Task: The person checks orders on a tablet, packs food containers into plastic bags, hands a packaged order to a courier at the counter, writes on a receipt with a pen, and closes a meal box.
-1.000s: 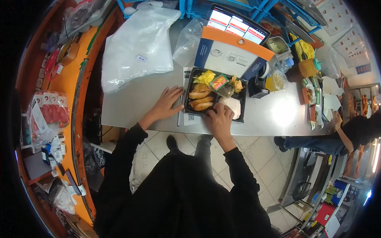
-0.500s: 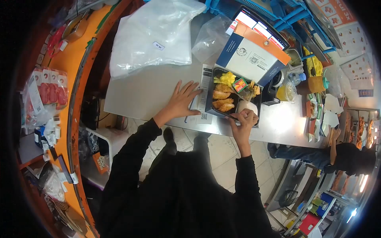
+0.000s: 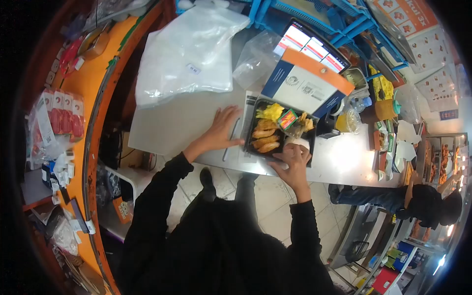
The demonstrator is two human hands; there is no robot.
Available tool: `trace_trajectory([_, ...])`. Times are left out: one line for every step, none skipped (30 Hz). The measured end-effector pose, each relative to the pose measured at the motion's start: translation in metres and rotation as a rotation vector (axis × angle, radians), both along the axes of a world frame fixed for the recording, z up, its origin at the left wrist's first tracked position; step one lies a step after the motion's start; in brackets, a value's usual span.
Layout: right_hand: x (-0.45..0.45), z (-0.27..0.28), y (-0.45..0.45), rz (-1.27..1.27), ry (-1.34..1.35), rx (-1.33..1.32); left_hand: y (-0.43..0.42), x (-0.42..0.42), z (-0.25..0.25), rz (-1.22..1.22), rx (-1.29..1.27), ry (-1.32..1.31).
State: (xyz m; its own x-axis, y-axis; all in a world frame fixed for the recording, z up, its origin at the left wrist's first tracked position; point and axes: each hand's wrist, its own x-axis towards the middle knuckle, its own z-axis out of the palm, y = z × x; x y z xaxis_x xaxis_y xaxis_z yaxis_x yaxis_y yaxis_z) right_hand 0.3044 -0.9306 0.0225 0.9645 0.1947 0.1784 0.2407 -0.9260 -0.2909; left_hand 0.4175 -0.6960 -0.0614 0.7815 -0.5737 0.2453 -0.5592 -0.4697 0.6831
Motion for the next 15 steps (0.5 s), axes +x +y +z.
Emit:
trace_trajectory([0.009, -0.004, -0.016, -0.01, -0.018, 0.0, -0.007, 0.011, 0.007, -0.01, 0.0, -0.018])
trace_trajectory([0.026, -0.014, -0.041, -0.159, -0.213, 0.016, -0.015, 0.026, 0.016, 0.058, -0.036, -0.099])
trace_trajectory([0.044, -0.018, -0.059, -0.311, -0.408, 0.032, -0.024, 0.041, 0.028, 0.122, -0.073, -0.181])
trace_trajectory([0.067, -0.012, -0.07, -0.468, -0.466, 0.096, -0.038, 0.054, 0.049, 0.106, -0.141, -0.245])
trace_trajectory([0.092, -0.005, -0.081, -0.624, -0.525, 0.165, -0.057, 0.069, 0.058, 0.087, -0.141, -0.266])
trace_trajectory([0.118, -0.01, -0.093, -0.732, -0.506, 0.052, -0.077, 0.085, 0.067, 0.129, -0.183, -0.288])
trace_trajectory([0.139, -0.014, -0.103, -0.84, -0.484, -0.057, -0.097, 0.096, 0.075, 0.17, -0.227, -0.311])
trace_trajectory([0.149, -0.005, -0.103, -0.859, -0.51, -0.044, -0.114, 0.103, 0.079, 0.265, -0.27, -0.407])
trace_trajectory([0.158, 0.004, -0.095, -0.858, -0.518, 0.011, -0.125, 0.112, 0.08, 0.244, -0.269, -0.433])
trace_trajectory([0.165, 0.011, -0.096, -0.857, -0.521, 0.066, -0.135, 0.119, 0.082, 0.332, -0.333, -0.349])
trace_trajectory([0.169, 0.016, -0.106, -0.875, -0.535, 0.081, -0.144, 0.125, 0.082, 0.42, -0.394, -0.258])
trace_trajectory([0.173, 0.017, -0.117, -0.803, -0.406, 0.256, -0.152, 0.129, 0.086, 0.539, -0.448, -0.385])
trace_trajectory([0.174, 0.015, -0.126, -0.723, -0.27, 0.428, -0.154, 0.131, 0.088, 0.52, -0.438, -0.393])
trace_trajectory([0.174, 0.011, -0.131, -0.69, -0.4, 0.301, -0.152, 0.132, 0.089, 0.541, -0.339, -0.431])
trace_trajectory([0.17, 0.015, -0.134, -0.701, -0.399, 0.312, -0.15, 0.132, 0.091, 0.563, -0.242, -0.471])
